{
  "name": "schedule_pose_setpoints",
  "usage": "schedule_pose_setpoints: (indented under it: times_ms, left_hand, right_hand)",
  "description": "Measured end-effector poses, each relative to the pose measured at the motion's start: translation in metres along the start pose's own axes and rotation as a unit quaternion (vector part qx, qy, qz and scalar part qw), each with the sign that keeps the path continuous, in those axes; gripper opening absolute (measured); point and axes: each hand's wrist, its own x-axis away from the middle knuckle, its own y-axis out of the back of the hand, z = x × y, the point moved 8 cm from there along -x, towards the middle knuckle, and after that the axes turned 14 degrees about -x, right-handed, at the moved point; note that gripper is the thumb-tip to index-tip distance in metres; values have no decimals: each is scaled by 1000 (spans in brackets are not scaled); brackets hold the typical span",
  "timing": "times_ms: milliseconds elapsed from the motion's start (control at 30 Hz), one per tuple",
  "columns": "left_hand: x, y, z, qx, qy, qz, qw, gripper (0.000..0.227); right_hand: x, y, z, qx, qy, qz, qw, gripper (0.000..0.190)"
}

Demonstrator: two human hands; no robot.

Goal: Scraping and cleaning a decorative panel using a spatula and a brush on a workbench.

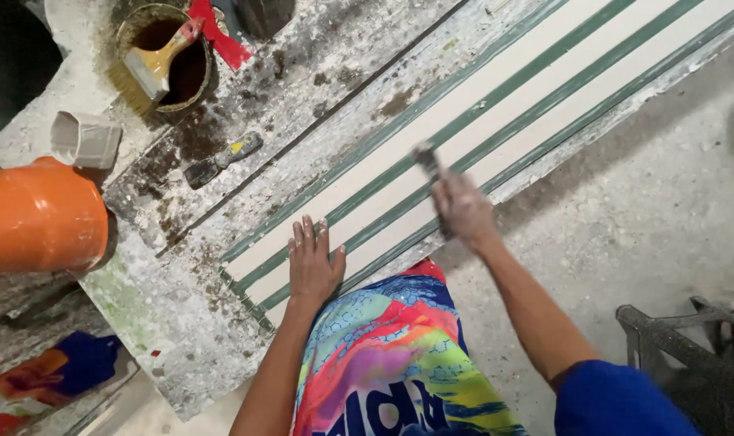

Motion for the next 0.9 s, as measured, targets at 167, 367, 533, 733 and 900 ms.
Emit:
schedule_pose_setpoints:
  times_ms: [167,367,533,733,900]
  left_hand:
    - [4,-6,-8,-27,-45,30,998,67]
    - [-10,-11,-6,-119,26,12,992,66]
    - [-53,-1,-52,5,-62,162,985,68]
    - [-32,-35,34,-178,-2,-114,977,45]
    - [39,-53,183,-94,267,330,901,85]
  right_hand:
    - [-50,85,-110,50,-69,-112,990,32]
    - [-21,32,-88,-9,-59,-84,995,31]
    - [-47,76,-122,61,-118,-85,987,35]
    - [-24,189,-210,-30,-203,-342,917,39]
    - [110,135,-258,-108,-406,-397,816,29]
